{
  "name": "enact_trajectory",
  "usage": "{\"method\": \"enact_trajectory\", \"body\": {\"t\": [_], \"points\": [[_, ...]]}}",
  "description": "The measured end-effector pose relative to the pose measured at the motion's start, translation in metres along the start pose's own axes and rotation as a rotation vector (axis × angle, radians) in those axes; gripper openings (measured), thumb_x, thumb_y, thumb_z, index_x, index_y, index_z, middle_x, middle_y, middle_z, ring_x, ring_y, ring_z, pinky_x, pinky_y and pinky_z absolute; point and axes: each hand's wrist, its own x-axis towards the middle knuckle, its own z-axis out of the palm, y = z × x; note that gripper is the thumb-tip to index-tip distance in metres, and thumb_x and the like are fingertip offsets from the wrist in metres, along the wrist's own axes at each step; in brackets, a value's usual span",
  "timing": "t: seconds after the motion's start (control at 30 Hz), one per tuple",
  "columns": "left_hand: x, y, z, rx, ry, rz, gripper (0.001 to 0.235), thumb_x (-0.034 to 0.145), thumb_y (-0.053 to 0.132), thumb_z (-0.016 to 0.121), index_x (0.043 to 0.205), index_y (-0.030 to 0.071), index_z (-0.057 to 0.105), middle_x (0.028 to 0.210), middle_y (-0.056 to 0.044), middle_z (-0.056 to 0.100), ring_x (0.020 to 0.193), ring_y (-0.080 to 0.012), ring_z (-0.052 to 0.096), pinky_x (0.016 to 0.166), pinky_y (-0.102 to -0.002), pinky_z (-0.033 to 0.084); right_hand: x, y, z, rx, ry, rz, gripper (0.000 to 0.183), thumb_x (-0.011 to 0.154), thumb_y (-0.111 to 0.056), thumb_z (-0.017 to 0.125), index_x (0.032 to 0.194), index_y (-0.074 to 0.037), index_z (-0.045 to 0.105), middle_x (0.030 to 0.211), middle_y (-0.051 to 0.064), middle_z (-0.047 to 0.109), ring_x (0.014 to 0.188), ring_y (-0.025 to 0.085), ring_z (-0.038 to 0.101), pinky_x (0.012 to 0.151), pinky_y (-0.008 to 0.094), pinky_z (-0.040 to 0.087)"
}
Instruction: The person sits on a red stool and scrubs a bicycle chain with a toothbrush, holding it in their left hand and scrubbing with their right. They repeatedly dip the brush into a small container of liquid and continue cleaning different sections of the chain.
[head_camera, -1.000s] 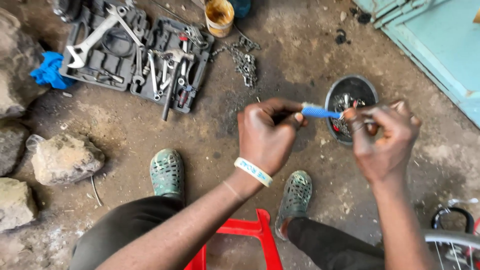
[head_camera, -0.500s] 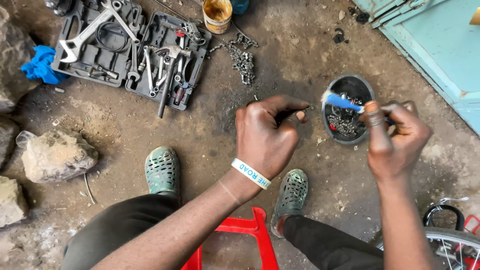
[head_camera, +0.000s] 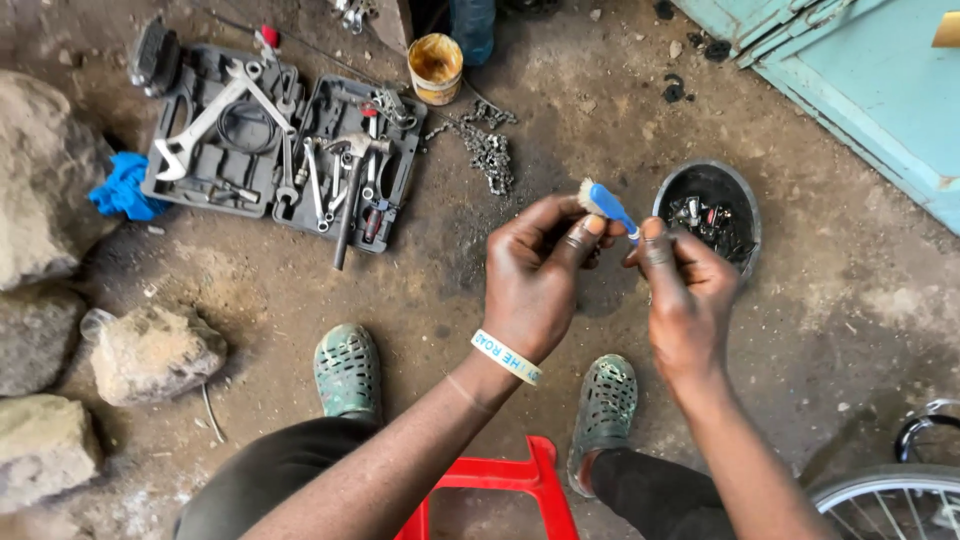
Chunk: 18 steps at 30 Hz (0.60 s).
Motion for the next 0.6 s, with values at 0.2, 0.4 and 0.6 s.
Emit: {"method": "enact_trajectory", "body": {"t": [0.2, 0.4, 0.6], "points": [[0.002, 0.006, 0.0, -0.121, 0.088, -0.057, 0.014, 0.094, -0.004, 0.069, 0.106, -0.006, 0.075, 0.095, -0.02, 0.077, 0.083, -0.0191, 0.072, 0.067, -0.027, 0.062, -0.013, -0.001, 0.011, -0.013, 0.05, 0.011, 0.039, 0.113, -0.017, 0.061, 0.078, 0.0, 0.066, 0.067, 0.012, 0.06, 0.07, 0.014, 0.051, 0.07, 0.03, 0.044], [0.0, 0.005, 0.003, -0.036, 0.09, -0.045, 0.018, 0.092, -0.001, 0.072, 0.109, -0.006, 0.074, 0.096, -0.019, 0.077, 0.088, -0.0199, 0.071, 0.069, -0.029, 0.063, -0.018, -0.007, 0.013, -0.02, 0.107, 0.054, 0.037, 0.113, -0.022, 0.064, 0.081, -0.004, 0.069, 0.073, 0.006, 0.063, 0.076, 0.008, 0.053, 0.074, 0.026, 0.046], [0.014, 0.015, -0.018, -0.334, 0.136, -0.151, 0.023, 0.099, 0.003, 0.065, 0.12, -0.006, 0.069, 0.114, -0.025, 0.075, 0.102, -0.028, 0.075, 0.087, -0.03, 0.063, -0.026, 0.03, 0.006, -0.082, 0.138, 0.173, 0.035, 0.107, -0.027, 0.073, 0.08, -0.005, 0.071, 0.073, 0.005, 0.066, 0.076, 0.01, 0.056, 0.074, 0.026, 0.046]]}}
